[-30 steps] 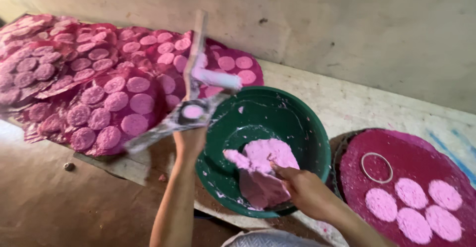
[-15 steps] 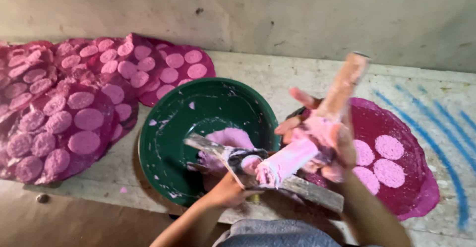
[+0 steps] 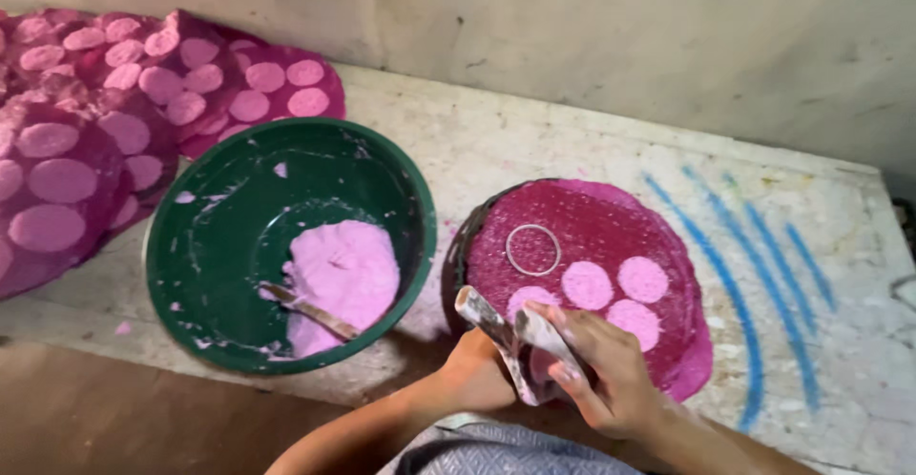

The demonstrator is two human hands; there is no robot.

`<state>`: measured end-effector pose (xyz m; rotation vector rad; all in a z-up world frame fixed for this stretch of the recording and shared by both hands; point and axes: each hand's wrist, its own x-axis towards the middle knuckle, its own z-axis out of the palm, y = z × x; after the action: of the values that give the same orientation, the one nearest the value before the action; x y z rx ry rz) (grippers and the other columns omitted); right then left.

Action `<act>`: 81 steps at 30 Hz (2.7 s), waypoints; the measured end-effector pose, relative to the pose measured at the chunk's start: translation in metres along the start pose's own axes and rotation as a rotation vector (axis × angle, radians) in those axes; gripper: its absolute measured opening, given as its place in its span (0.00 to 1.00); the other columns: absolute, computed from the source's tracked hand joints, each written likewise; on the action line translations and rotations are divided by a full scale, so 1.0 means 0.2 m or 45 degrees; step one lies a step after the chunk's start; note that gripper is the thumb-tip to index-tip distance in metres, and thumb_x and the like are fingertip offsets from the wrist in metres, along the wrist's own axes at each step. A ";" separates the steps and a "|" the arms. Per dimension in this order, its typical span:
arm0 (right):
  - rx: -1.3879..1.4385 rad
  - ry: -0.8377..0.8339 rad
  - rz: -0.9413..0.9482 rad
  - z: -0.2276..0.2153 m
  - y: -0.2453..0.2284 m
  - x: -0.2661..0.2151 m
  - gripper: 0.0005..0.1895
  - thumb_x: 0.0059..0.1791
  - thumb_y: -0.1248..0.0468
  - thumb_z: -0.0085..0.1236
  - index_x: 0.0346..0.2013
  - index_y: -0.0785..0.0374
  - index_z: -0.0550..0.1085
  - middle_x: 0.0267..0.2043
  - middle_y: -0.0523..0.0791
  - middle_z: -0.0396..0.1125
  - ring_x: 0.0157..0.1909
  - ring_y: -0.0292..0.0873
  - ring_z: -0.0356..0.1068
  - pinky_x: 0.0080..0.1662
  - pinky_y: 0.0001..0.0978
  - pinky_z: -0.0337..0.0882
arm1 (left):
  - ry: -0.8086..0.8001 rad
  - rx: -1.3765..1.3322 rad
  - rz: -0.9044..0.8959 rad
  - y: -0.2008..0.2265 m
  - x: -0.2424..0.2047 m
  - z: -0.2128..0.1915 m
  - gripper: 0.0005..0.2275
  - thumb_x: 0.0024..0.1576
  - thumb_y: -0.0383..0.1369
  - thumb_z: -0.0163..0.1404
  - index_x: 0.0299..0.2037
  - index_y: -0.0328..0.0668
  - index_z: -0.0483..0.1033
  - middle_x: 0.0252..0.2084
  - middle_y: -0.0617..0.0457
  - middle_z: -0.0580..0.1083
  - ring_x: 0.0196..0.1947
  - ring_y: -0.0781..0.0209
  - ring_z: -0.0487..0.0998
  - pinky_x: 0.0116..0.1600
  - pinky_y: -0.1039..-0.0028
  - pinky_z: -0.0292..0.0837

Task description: The person uses a manual press tool to mold pink paste into circular discs on a tray and scoops additional paste from a green bowl using a flat scraper.

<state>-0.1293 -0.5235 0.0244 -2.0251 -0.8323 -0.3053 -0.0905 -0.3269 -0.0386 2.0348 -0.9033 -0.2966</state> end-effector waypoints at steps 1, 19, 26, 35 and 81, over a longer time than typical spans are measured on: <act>0.024 0.032 0.074 -0.02 0.02 -0.02 0.35 0.52 0.64 0.57 0.73 0.61 0.58 0.70 0.58 0.64 0.68 0.55 0.68 0.66 0.44 0.65 | 0.015 -0.128 0.016 0.00 0.04 0.02 0.17 0.51 0.38 0.64 0.50 0.46 0.80 0.48 0.48 0.79 0.51 0.52 0.79 0.55 0.63 0.73; 0.809 0.114 1.222 -0.40 0.64 -0.95 0.55 0.35 0.47 0.71 0.70 0.71 0.61 0.55 0.54 0.69 0.56 0.50 0.67 0.55 0.44 0.65 | 0.909 -0.308 -0.778 -0.92 0.34 0.27 0.33 0.51 0.27 0.58 0.69 0.42 0.61 0.65 0.39 0.63 0.66 0.44 0.65 0.68 0.60 0.62; 0.717 0.315 1.298 -0.41 0.74 -1.23 0.55 0.42 0.55 0.73 0.80 0.66 0.59 0.66 0.48 0.60 0.46 0.47 0.49 0.36 0.45 0.50 | 0.847 0.453 -0.512 -0.46 0.10 0.31 0.37 0.50 0.29 0.61 0.70 0.52 0.57 0.68 0.34 0.54 0.68 0.31 0.53 0.68 0.45 0.52; 0.811 0.316 1.096 -0.35 0.51 -0.87 0.60 0.38 0.49 0.68 0.76 0.71 0.48 0.81 0.52 0.43 0.82 0.49 0.38 0.73 0.43 0.38 | 0.532 0.710 -0.115 -0.37 0.07 0.23 0.21 0.50 0.27 0.57 0.54 0.60 0.78 0.68 0.52 0.64 0.70 0.45 0.60 0.72 0.49 0.53; 0.245 -1.096 1.485 -0.39 0.62 0.14 0.49 0.52 0.31 0.24 0.39 0.72 0.79 0.26 0.48 0.70 0.31 0.44 0.69 0.40 0.40 0.74 | 0.568 -2.709 0.805 -0.61 0.55 -0.04 0.13 0.66 0.46 0.41 0.40 0.48 0.69 0.37 0.56 0.69 0.44 0.59 0.69 0.59 0.63 0.69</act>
<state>-0.0182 -0.6207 0.0017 -2.0768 -0.0049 1.2976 0.0519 -0.3532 -0.1178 -0.1848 -0.3670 -0.2094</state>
